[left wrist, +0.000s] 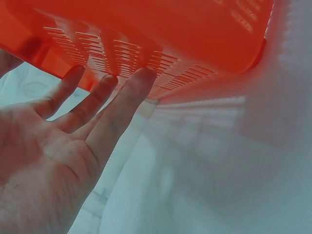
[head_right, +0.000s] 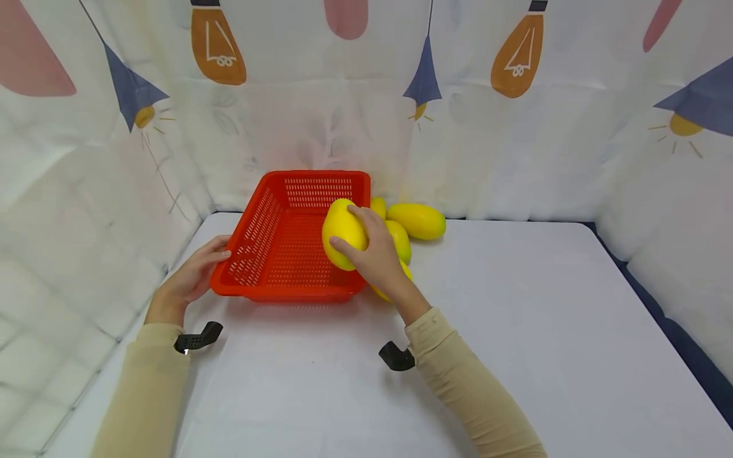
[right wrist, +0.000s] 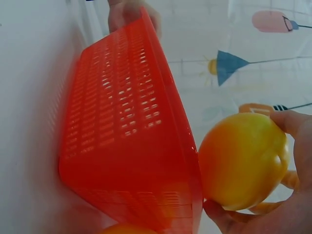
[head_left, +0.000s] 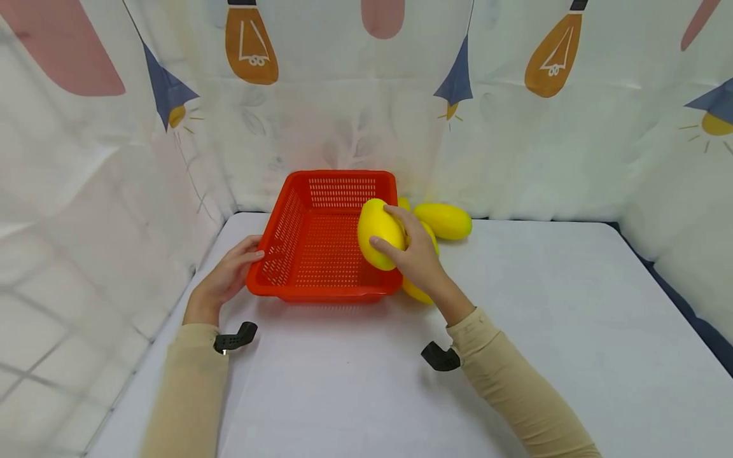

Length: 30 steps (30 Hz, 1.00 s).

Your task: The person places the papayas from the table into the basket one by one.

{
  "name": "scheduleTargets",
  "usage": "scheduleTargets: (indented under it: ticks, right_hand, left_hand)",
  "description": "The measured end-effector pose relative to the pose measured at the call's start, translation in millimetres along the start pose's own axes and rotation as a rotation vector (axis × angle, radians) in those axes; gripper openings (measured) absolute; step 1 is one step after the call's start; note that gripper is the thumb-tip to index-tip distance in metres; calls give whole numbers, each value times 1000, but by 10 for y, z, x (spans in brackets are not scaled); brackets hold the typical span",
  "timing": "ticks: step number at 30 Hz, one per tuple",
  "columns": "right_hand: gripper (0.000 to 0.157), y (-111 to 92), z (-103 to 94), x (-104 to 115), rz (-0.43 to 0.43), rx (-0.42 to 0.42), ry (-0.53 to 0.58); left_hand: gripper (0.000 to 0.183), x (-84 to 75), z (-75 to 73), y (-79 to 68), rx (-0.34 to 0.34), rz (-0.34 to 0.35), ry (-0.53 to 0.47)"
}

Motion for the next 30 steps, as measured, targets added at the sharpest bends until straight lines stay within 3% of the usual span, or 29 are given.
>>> scheduleTargets:
  ticks: [10,16,30]
  right_hand:
    - [64,9,59,15,1,16,0]
    - [63,6,97,26,0,30,12]
    - [65,9,154,56,-19,39,-3]
  left_hand:
    - [31,1,-21,-13,-38,-22,13]
    - [31,17,-37,-33,-34,-36,18]
    - [34,4,4,-32,4,3,2]
Point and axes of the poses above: each hand's wrist, its own y-axis towards the middle knuckle, its own z-axis out of the palm, x = y × z, the point moved 4 cm from there along y, towards the middle knuckle, and after that the axes turned 9 degrees about x, right-handed, at the moved point
